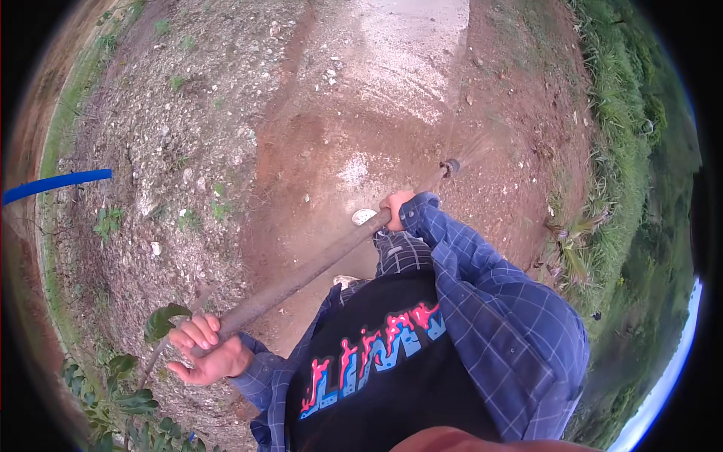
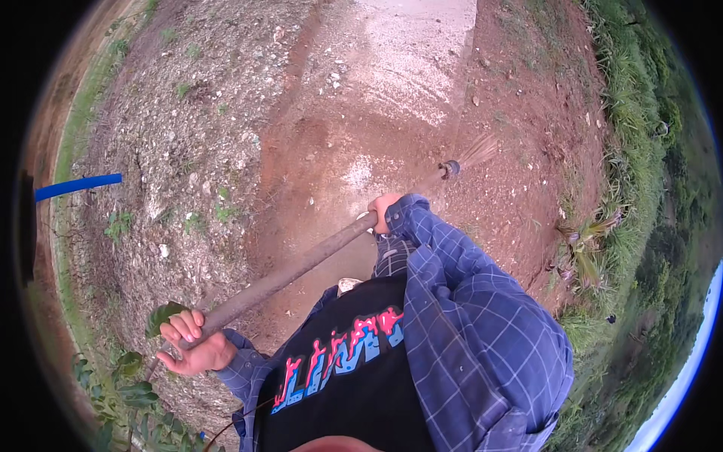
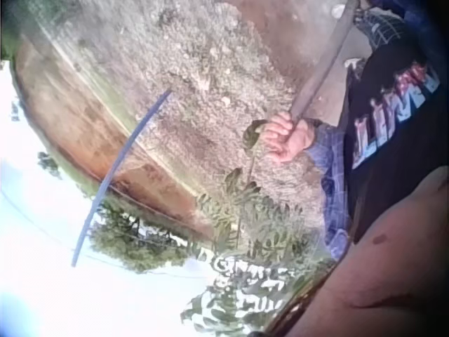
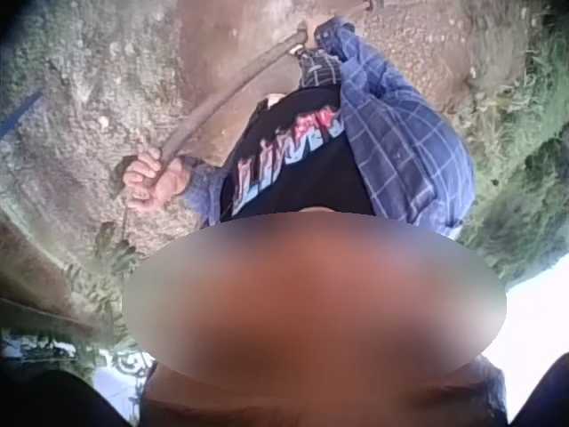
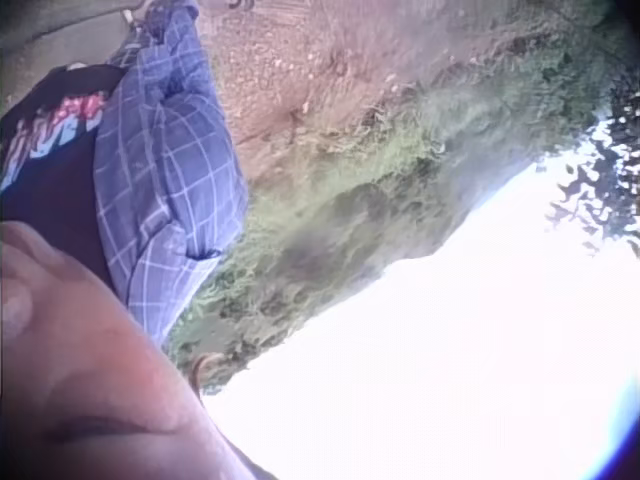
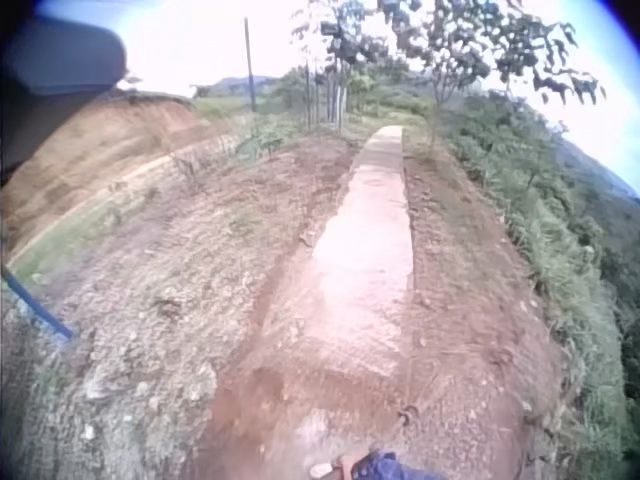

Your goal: The person sweeps a concrete path on a hillside using a long-handled broom made of twigs, moving dirt and debris from the center toward the edges.

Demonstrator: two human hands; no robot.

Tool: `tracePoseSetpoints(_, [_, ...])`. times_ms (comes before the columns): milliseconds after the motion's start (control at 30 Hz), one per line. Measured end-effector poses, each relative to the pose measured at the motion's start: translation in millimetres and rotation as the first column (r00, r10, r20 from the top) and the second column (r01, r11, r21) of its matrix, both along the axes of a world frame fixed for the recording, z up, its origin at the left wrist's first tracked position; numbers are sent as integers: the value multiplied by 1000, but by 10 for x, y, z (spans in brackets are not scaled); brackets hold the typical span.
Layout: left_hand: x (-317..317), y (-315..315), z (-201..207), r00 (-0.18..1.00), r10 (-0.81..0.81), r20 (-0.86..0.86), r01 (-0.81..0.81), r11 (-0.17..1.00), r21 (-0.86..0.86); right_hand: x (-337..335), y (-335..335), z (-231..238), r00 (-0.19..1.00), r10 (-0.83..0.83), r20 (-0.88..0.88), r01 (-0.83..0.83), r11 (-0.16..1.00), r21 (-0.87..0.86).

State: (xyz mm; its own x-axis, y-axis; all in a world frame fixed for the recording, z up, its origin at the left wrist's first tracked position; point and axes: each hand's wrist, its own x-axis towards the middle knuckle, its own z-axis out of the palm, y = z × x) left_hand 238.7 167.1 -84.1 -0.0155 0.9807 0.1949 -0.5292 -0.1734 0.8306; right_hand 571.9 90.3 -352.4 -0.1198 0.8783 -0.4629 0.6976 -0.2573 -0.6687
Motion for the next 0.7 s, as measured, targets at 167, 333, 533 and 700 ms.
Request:
tracePoseSetpoints(167, [-109, -518, 786, 954, 265, -143, -186, 892, 413, -599, 1233, 367, 975, 209, -77, -160, 898, 410])
tracePoseSetpoints(333, [470, -447, 599, 806, 526, -273, -309, 766, 563, -937, 1656, 15, 947, 306, -99, -276, 932, 233])
tracePoseSetpoints(533, [298, 142, 19, 861, 363, -355, -344, 931, 119, -722, 215, -647, 998, -22, -56, 18, 997, -77])
tracePoseSetpoints(700, [-33, 255, 56, 887, 397, -237, -406, 914, 12, -591, 384, -372, 993, 102, 62, -82, 961, -263])
